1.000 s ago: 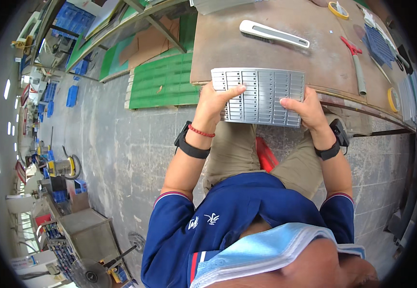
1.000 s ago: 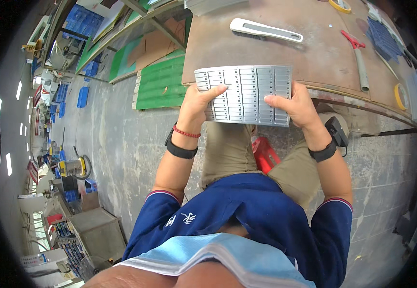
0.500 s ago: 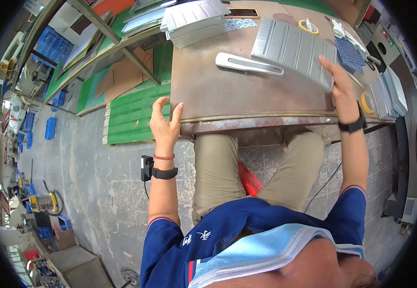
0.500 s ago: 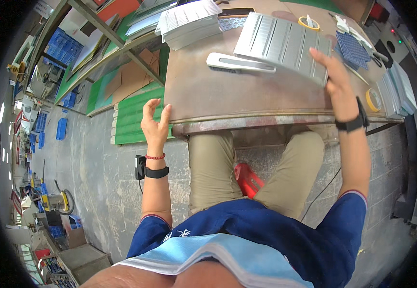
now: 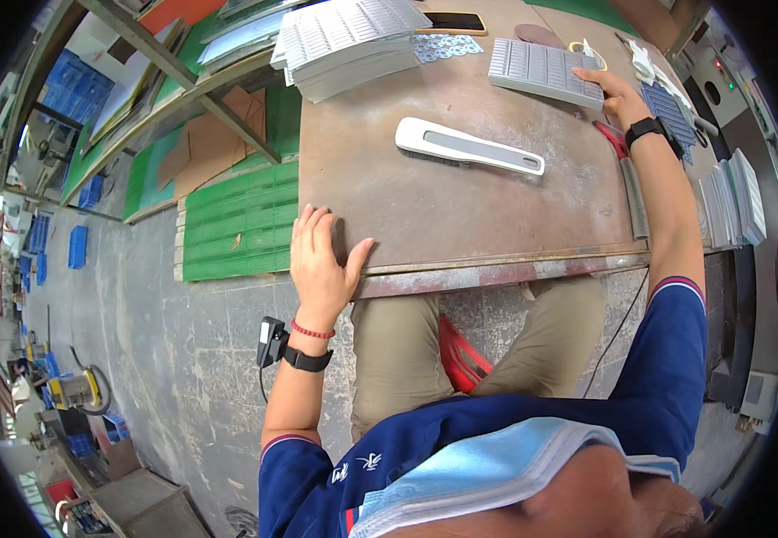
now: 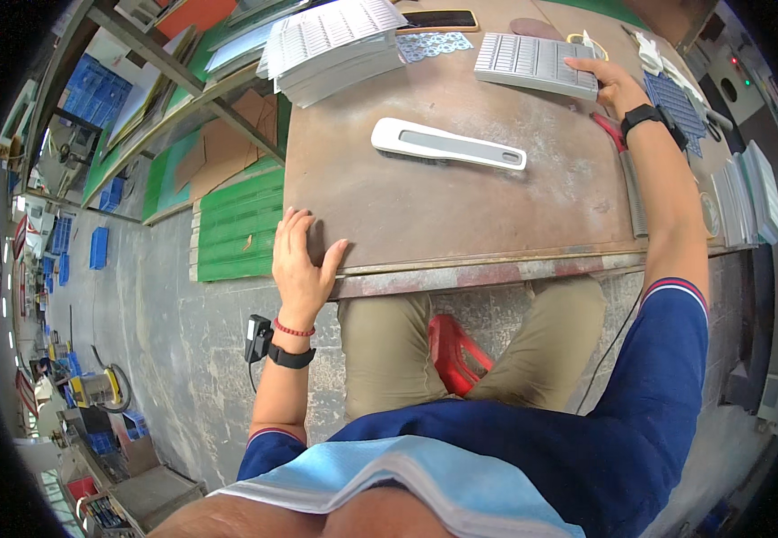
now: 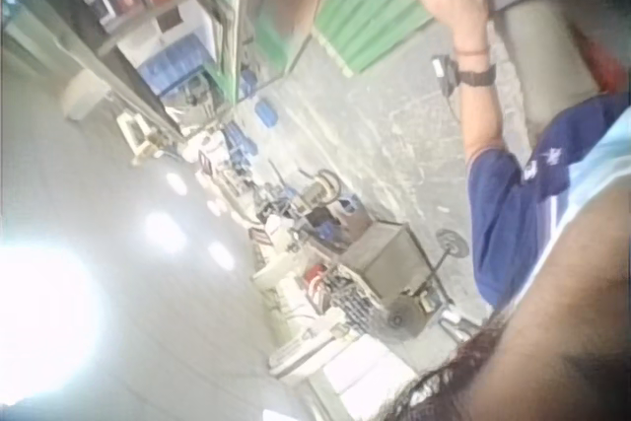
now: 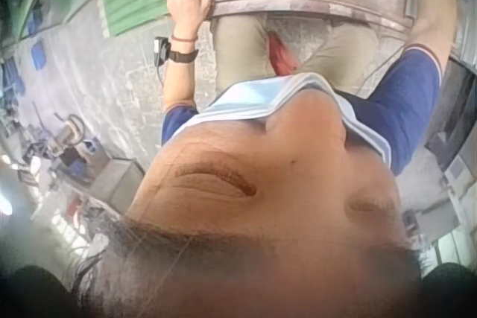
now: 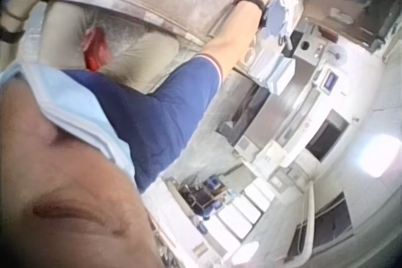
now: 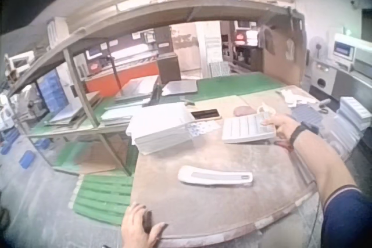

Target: Cleaning a metal plate with a red brush and a white scraper tool on a work table.

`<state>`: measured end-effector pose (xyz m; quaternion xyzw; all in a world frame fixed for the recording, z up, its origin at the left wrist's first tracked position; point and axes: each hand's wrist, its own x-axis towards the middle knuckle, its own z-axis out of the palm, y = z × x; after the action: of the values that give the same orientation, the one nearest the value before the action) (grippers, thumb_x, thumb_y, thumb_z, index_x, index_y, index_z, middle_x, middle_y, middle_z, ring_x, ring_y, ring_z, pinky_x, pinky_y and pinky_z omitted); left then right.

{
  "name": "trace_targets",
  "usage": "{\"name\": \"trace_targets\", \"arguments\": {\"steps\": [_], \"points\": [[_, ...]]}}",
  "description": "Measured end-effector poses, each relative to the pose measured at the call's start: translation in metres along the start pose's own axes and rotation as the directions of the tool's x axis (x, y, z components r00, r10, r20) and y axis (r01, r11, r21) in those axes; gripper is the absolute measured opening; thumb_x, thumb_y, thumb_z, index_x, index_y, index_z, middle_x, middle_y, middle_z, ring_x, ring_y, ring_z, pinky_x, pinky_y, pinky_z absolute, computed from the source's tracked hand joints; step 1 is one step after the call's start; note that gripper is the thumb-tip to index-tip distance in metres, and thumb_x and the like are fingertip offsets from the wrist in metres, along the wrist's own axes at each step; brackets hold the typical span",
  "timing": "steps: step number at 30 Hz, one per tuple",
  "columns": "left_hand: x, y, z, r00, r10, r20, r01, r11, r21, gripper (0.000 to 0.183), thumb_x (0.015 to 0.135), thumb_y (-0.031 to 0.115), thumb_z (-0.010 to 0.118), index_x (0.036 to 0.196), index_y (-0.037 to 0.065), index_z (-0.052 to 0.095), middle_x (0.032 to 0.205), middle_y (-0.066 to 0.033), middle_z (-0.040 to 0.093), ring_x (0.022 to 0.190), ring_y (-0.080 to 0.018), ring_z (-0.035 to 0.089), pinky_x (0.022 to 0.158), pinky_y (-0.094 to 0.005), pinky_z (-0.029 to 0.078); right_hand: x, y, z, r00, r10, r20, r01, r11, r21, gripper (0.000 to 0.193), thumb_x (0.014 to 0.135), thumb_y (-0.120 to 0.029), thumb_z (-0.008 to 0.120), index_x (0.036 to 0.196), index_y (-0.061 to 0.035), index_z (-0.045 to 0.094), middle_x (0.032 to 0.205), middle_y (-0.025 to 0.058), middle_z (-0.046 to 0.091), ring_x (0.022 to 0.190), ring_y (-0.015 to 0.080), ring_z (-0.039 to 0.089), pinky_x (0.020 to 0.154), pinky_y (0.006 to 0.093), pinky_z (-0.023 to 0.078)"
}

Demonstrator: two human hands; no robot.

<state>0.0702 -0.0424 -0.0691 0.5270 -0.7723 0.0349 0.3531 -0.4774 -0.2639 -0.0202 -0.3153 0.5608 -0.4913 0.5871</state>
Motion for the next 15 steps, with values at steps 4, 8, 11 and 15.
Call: {"name": "trace_targets", "arguments": {"steps": [4,8,11,15], "points": [[-0.002,0.000,0.000,1.000,-0.008,-0.022,0.008,1.000,-0.018,0.046,0.079,0.023,0.078,0.114,0.001,0.057,0.121,-0.0164,0.061,0.121,-0.0386,0.053,0.104,-0.0475,0.041,0.020,-0.011,-0.012,0.998,0.053,-0.025,-0.058,0.932,-0.358,0.042,0.082,-0.025,0.078,0.112,-0.0004,0.063,0.108,0.0096,0.070,0.091,0.0192,0.068,0.081,0.0301,0.054],[-0.006,0.000,-0.003,0.999,-0.030,-0.016,0.030,0.999,-0.029,0.044,0.079,0.022,0.078,0.113,0.001,0.058,0.121,-0.0166,0.061,0.121,-0.0386,0.053,0.103,-0.0470,0.041,0.011,-0.027,0.006,0.960,-0.115,-0.257,-0.164,0.515,-0.842,0.052,0.078,-0.041,0.078,0.110,-0.0026,0.066,0.099,0.0084,0.071,0.081,0.0192,0.067,0.069,0.0289,0.052],[-0.002,0.005,0.002,0.999,-0.019,-0.028,0.017,0.996,-0.087,0.041,0.080,0.022,0.077,0.110,0.001,0.059,0.120,-0.0168,0.061,0.120,-0.0386,0.053,0.101,-0.0462,0.042,0.004,-0.056,-0.005,0.899,-0.427,-0.091,-0.124,-0.050,-0.991,0.056,0.074,-0.049,0.077,0.105,-0.0039,0.070,0.089,0.0068,0.069,0.073,0.0192,0.063,0.063,0.0295,0.048],[-0.009,0.000,-0.001,0.998,-0.036,-0.056,0.033,0.998,-0.052,0.039,0.080,0.022,0.077,0.108,0.001,0.061,0.119,-0.0169,0.061,0.120,-0.0386,0.053,0.099,-0.0456,0.044,-0.048,-0.043,0.026,0.912,-0.407,-0.050,0.085,0.308,-0.947,0.046,0.078,-0.042,0.073,0.097,0.0002,0.071,0.080,0.0177,0.070,0.074,0.0279,0.067,0.067,0.0377,0.050]]}}
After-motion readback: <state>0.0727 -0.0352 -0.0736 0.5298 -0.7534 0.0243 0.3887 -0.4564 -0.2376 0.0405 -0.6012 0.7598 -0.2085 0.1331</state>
